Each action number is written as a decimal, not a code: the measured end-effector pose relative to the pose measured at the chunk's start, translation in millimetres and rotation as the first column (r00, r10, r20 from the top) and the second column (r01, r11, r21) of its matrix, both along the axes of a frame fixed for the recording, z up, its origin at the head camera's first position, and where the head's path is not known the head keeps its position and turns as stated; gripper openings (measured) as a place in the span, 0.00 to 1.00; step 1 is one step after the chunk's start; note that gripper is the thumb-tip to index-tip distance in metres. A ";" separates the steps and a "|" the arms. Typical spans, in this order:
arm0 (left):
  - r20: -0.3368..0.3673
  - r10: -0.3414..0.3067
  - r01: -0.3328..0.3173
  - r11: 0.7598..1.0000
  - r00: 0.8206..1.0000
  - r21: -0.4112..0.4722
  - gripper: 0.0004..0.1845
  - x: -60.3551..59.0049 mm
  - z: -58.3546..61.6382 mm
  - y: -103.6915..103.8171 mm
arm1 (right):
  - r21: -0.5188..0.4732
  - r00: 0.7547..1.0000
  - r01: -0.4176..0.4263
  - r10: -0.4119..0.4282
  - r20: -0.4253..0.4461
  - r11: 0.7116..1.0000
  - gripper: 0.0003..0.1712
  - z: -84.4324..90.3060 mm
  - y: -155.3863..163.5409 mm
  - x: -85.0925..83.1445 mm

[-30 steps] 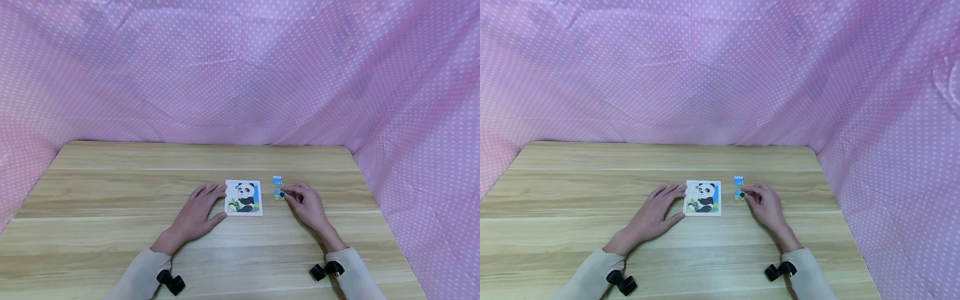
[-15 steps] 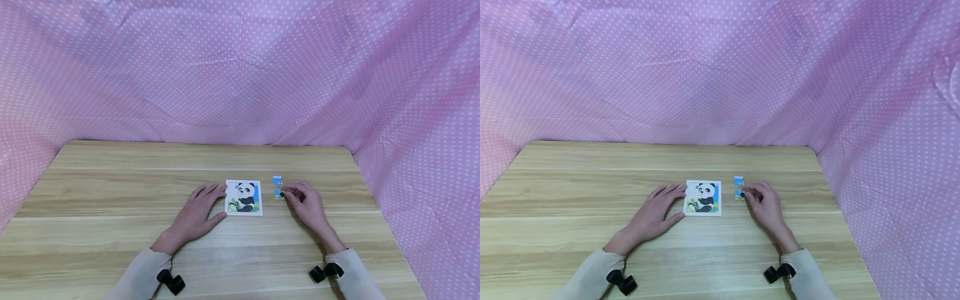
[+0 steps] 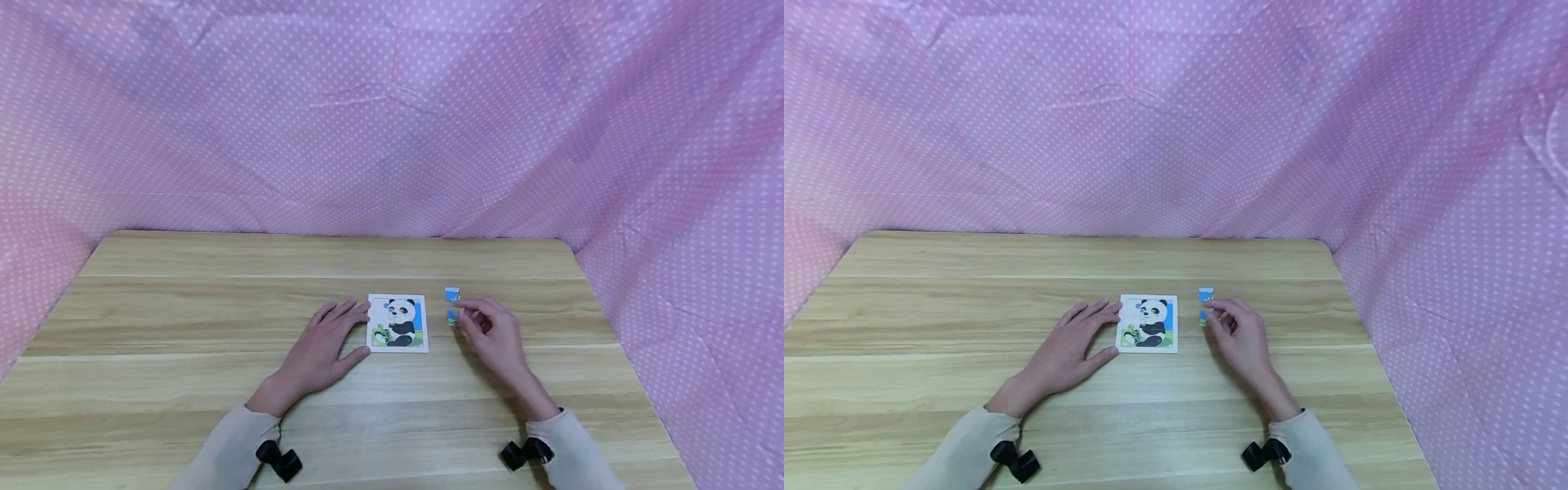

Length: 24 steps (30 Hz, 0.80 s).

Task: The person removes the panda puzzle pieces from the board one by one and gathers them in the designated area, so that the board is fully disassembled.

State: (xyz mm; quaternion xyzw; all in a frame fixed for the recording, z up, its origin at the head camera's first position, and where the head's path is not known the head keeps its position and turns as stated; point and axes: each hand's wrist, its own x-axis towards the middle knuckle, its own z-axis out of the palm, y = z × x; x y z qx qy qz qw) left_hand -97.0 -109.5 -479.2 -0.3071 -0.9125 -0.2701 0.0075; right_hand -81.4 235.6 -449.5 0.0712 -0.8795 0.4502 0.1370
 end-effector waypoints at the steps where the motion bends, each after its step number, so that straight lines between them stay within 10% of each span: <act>1: 0.002 0.000 0.000 1.000 1.000 0.000 0.30 0.2 0.5 0.2 | -0.002 1.000 -0.004 0.004 0.000 1.000 0.11 0.9 -1.2 0.6; 24: -0.004 0.000 0.000 1.000 1.000 -0.002 0.29 -0.5 -1.6 0.2 | 0.030 0.982 -0.190 0.190 -0.003 0.981 0.17 11.3 -45.8 7.6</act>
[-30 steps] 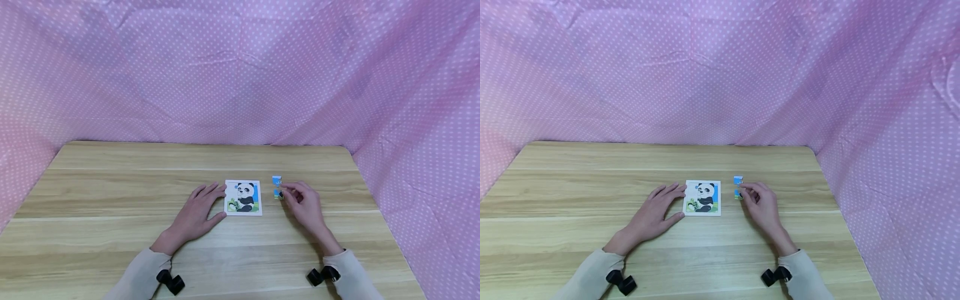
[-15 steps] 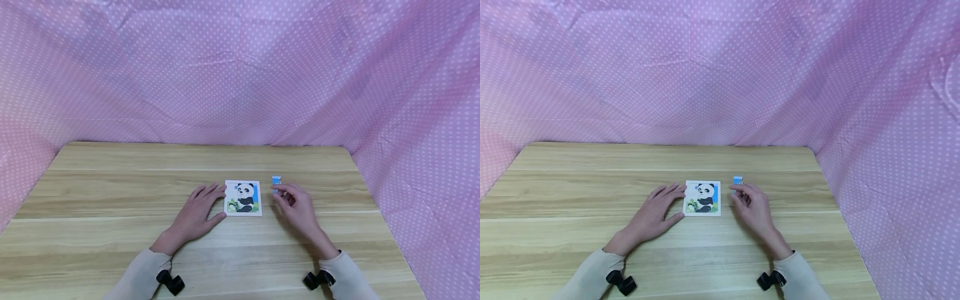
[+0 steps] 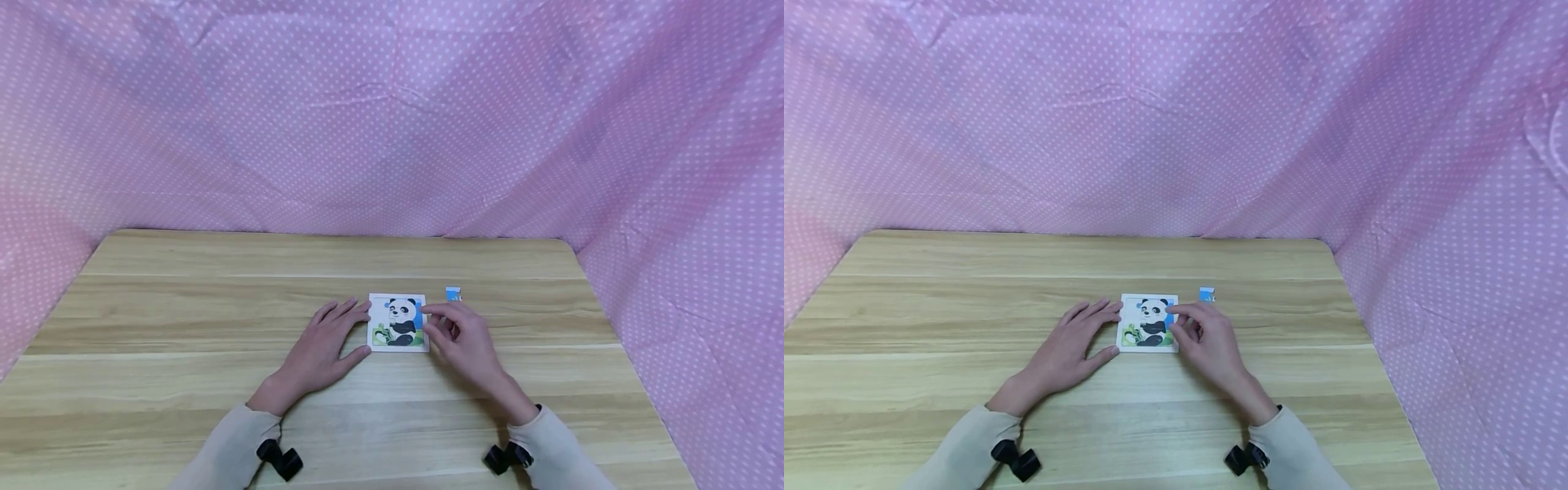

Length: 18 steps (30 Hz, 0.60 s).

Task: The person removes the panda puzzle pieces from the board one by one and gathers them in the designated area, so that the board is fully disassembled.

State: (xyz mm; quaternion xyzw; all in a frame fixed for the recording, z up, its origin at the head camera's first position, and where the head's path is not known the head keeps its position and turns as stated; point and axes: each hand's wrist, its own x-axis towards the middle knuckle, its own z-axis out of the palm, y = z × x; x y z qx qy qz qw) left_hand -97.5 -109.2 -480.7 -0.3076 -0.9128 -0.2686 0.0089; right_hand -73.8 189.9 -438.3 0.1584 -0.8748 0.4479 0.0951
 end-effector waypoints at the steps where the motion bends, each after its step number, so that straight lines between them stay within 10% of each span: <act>1: -0.001 0.000 0.000 1.000 1.000 -0.001 0.29 -0.3 -0.2 0.0 | 0.001 1.000 -0.008 0.008 -0.001 1.000 0.17 0.0 -1.8 0.0; 18: 0.015 0.001 -0.001 1.000 1.000 -0.007 0.30 -1.3 -0.1 0.3 | 0.029 0.995 -0.092 0.091 0.034 0.995 0.18 -8.4 -30.2 -8.3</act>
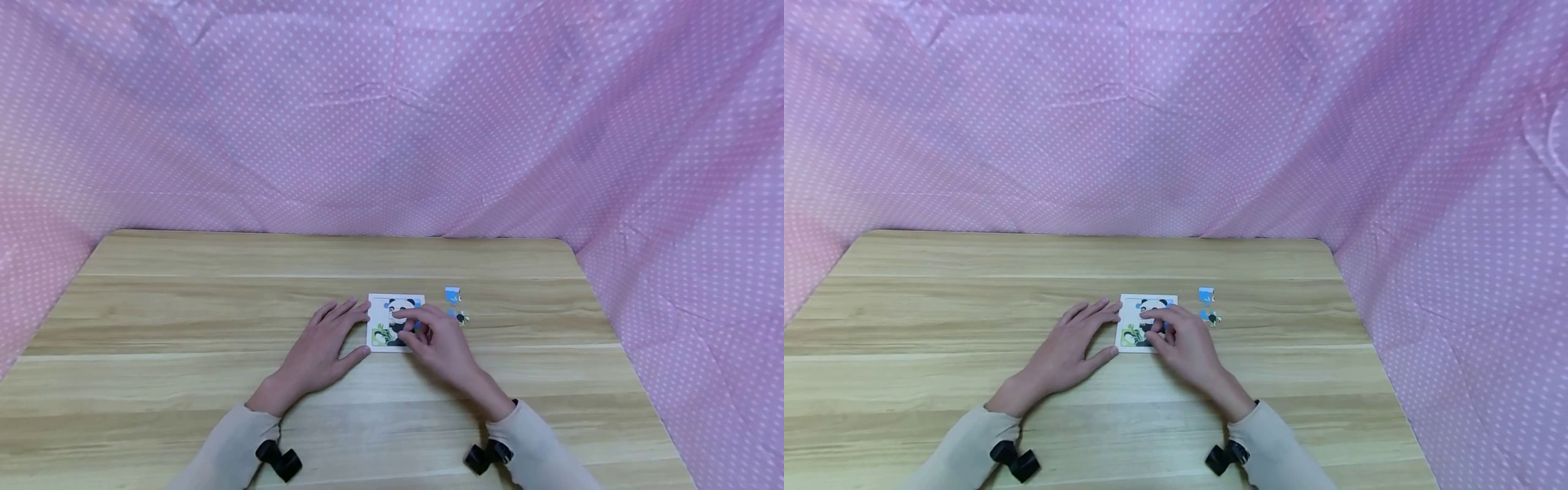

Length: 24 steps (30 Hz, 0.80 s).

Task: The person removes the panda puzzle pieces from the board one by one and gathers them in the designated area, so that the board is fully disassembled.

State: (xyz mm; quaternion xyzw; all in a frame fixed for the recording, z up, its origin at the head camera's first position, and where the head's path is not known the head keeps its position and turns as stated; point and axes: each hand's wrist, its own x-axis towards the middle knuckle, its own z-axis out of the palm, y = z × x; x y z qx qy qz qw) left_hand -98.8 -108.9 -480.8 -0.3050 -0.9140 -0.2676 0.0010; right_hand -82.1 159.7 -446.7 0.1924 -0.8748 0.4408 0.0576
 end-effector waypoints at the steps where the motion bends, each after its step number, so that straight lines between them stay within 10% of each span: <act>1: 0.005 0.001 -0.001 1.000 1.000 0.000 0.30 0.0 -0.3 -0.1 | 0.002 1.000 -0.004 0.004 0.003 1.000 0.18 -1.0 -1.5 -1.0; 24: -0.002 -0.006 0.006 1.000 1.000 0.005 0.29 -0.6 -2.0 -0.8 | 0.148 0.998 -0.055 0.052 0.029 0.988 0.20 -12.5 -9.9 -8.4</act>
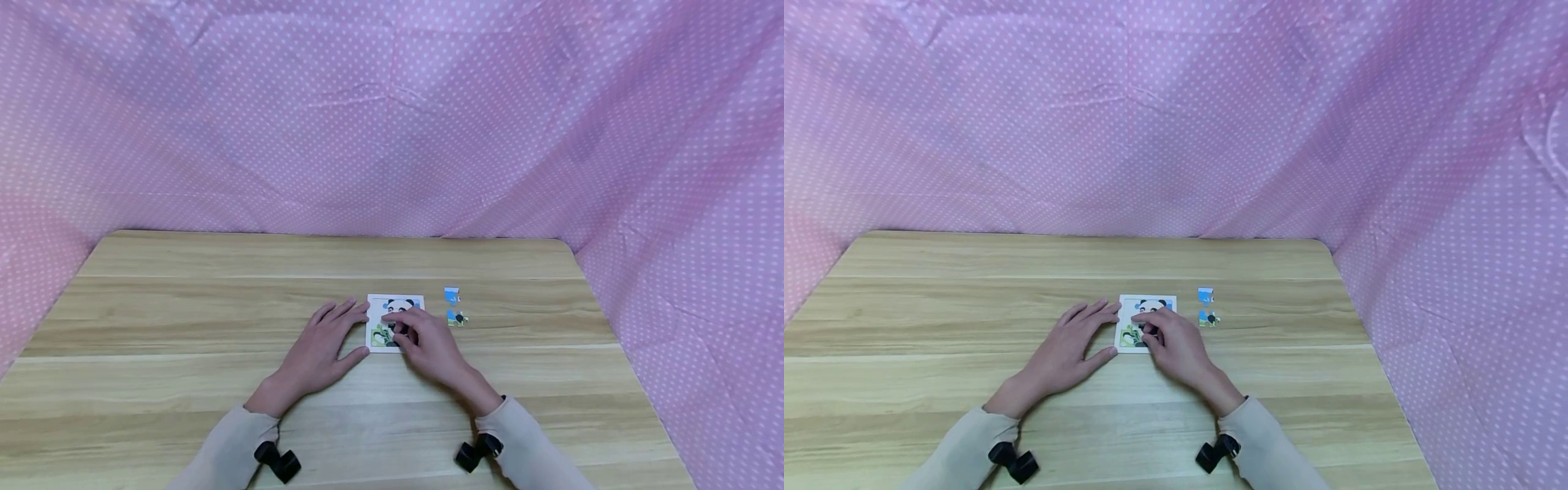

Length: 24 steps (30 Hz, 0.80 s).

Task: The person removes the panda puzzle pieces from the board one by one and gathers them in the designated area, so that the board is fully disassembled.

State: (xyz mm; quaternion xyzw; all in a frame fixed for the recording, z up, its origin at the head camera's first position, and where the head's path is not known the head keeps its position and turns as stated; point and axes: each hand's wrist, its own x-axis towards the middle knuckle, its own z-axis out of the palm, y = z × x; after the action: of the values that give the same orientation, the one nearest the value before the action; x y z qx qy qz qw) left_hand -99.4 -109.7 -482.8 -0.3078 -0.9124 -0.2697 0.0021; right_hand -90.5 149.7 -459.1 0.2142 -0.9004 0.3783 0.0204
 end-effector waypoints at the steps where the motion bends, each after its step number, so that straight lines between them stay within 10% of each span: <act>1: 0.000 -0.001 0.001 1.000 1.000 0.000 0.29 -0.1 0.1 0.0 | 0.007 1.000 -0.001 0.001 0.003 1.000 0.21 0.4 0.0 0.0; 24: -0.025 -0.003 0.003 1.000 1.000 0.004 0.29 1.8 2.8 0.1 | 0.108 0.996 -0.001 0.011 -0.091 0.994 0.18 -2.9 -5.0 1.7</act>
State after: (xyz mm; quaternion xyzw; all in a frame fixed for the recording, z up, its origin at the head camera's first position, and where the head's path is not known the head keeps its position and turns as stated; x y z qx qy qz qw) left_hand -97.6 -109.6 -480.1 -0.3123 -0.9114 -0.2675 0.0135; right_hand -88.8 144.8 -462.0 0.2346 -0.9171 0.3187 0.0490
